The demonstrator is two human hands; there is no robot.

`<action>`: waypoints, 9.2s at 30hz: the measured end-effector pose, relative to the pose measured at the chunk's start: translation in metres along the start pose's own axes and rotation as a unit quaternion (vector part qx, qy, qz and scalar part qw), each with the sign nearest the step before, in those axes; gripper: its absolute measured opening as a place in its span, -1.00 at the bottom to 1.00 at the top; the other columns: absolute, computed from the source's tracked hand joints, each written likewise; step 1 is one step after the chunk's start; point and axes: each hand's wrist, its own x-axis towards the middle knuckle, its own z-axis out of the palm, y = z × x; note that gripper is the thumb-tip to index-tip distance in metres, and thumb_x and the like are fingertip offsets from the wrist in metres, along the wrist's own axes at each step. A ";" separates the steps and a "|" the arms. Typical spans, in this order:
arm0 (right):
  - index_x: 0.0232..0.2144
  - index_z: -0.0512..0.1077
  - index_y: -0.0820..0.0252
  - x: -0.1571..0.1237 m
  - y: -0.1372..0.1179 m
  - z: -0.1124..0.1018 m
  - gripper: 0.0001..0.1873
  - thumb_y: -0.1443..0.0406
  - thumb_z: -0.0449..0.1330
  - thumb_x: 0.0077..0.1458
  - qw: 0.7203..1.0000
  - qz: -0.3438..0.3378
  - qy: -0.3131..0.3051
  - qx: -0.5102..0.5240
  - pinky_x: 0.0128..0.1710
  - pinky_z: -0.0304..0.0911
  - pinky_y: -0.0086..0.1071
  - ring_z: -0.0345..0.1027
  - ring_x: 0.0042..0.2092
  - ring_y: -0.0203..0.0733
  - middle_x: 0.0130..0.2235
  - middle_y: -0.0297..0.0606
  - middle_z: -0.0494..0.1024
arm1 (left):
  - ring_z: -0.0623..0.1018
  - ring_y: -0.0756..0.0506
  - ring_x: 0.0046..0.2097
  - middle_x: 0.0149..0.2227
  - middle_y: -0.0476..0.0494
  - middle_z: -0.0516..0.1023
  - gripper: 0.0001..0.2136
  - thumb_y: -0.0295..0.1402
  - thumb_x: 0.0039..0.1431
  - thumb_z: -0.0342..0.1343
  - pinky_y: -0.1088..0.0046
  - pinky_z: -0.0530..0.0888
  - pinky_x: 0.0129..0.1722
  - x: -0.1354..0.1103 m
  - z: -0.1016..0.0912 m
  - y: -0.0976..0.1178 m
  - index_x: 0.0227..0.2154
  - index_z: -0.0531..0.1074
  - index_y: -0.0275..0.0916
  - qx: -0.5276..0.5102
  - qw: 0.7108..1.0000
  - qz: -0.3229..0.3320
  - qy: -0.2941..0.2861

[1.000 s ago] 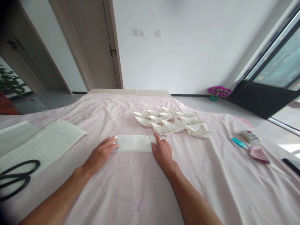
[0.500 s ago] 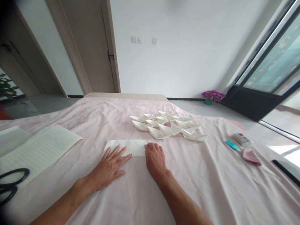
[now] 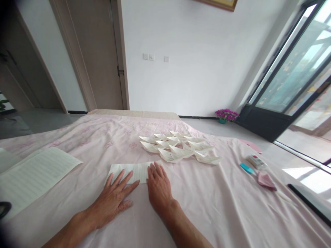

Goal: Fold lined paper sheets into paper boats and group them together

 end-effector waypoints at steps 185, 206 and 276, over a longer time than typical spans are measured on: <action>0.33 0.05 0.40 0.033 0.024 0.043 -0.30 0.02 -0.15 0.34 0.996 -0.035 -0.039 -0.066 0.34 -0.16 -0.08 -0.15 0.39 -0.01 0.37 0.02 0.00 | -0.01 -0.34 0.39 0.39 -0.39 -0.05 -0.38 -0.03 0.34 -0.22 -0.04 -0.01 0.29 0.061 0.006 -0.055 0.34 0.02 -0.29 0.039 0.963 -0.259 -0.057; 0.28 0.16 0.39 0.021 0.019 0.042 -0.39 0.11 -0.06 0.32 0.997 -0.036 0.032 -0.054 0.30 -0.08 -0.02 -0.03 0.35 0.07 0.33 0.06 0.13 | 0.43 -0.20 -0.03 -0.17 -0.19 0.44 -0.81 -0.27 0.01 0.26 0.18 0.32 0.08 0.037 0.002 -0.055 -0.36 0.43 -0.23 -0.121 0.925 -0.300 0.201; -0.03 0.51 0.08 0.017 0.030 0.007 -0.44 0.55 0.07 -0.06 0.985 -0.126 0.056 0.108 0.11 0.14 -0.14 0.28 0.12 -0.05 0.02 -0.27 0.56 | 0.57 -0.10 -0.09 -0.12 -0.10 0.60 -0.84 -0.49 0.18 0.15 0.33 0.50 -0.06 0.010 -0.014 -0.014 -0.19 0.50 -0.18 -0.111 0.976 -0.047 0.182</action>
